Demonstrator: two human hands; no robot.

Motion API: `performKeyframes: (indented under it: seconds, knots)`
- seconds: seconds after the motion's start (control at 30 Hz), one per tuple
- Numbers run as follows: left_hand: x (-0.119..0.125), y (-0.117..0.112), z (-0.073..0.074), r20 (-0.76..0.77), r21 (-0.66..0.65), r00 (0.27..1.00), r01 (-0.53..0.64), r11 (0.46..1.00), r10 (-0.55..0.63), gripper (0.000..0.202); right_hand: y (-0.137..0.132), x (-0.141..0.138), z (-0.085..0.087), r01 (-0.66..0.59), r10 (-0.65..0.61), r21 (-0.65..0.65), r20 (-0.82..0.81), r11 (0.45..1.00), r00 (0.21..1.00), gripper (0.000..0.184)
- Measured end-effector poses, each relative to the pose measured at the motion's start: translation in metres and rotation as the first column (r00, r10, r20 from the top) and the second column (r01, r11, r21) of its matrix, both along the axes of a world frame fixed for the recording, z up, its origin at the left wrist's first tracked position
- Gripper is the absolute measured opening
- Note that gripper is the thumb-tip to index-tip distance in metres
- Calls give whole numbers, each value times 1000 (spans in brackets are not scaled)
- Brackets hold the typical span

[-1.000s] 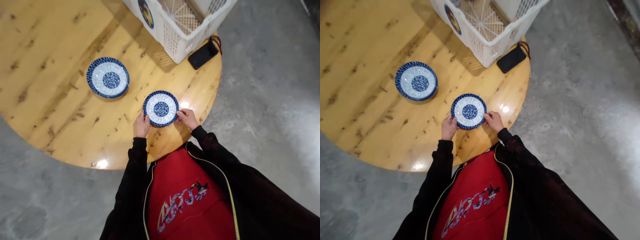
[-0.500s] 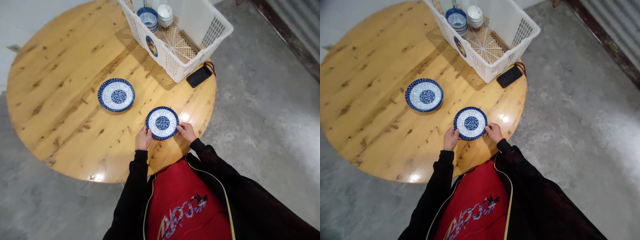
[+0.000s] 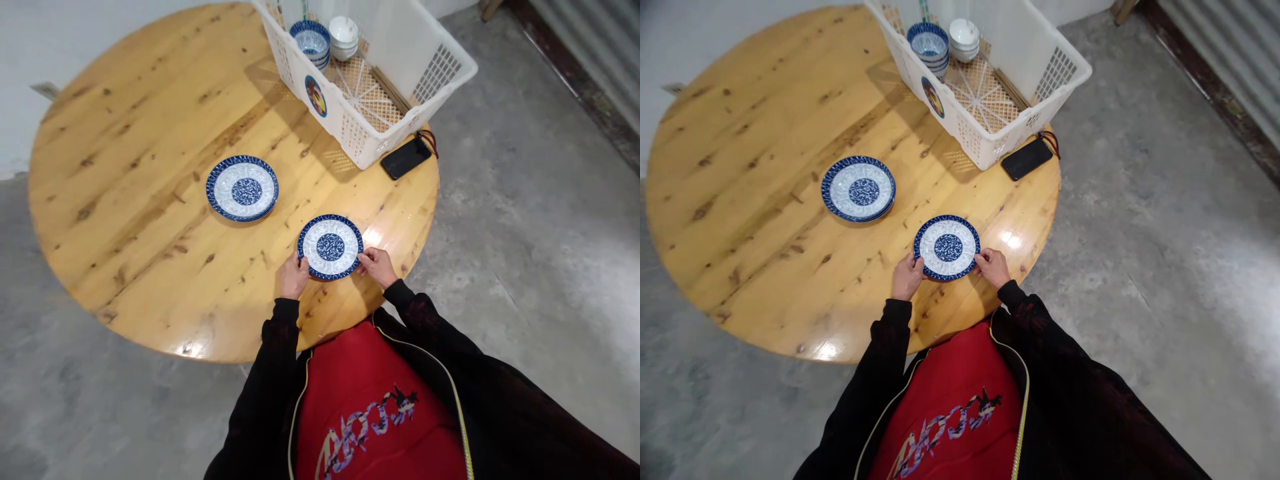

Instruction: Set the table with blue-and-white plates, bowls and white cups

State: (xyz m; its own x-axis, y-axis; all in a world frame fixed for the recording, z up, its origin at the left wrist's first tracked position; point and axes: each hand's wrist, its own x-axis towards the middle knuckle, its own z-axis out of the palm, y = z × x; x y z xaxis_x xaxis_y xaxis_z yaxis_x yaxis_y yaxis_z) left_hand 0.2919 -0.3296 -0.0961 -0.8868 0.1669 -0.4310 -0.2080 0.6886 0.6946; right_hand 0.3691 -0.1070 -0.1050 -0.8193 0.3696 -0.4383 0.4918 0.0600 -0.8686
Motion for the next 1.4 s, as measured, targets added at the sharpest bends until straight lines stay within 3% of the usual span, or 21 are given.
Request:
performKeyframes:
  seconds: [0.1, 0.27, 0.77, 1.13, 1.23, 1.4]
  knots:
    - [0, 0, 6, 21, 38, 999, -30, 999, 29, 17, 2, 1, 2, -22, 22, 6, 2, 1000, 1000, 26]
    - [0, -4, 13, 0, 45, 998, 57, 997, -57, 18, 8, 2, 2, -65, 65, 3, 25, 998, 998, 29]
    - [2, -8, 8, -48, 13, 997, 69, 998, -68, 23, 6, 0, 2, -91, 88, 39, 67, 995, 994, 31]
    - [2, -11, -15, -108, 58, 992, 77, 995, -70, 23, 12, 5, 2, -142, 129, 106, 114, 984, 985, 32]
    - [2, -15, -15, -106, 101, 993, 70, 992, -59, 26, 14, 4, -1, -175, 160, 123, 123, 977, 979, 33]
    - [1, -17, -9, -85, 111, 994, 83, 990, -74, 26, 7, 3, -2, -130, 116, 125, 113, 984, 987, 31]
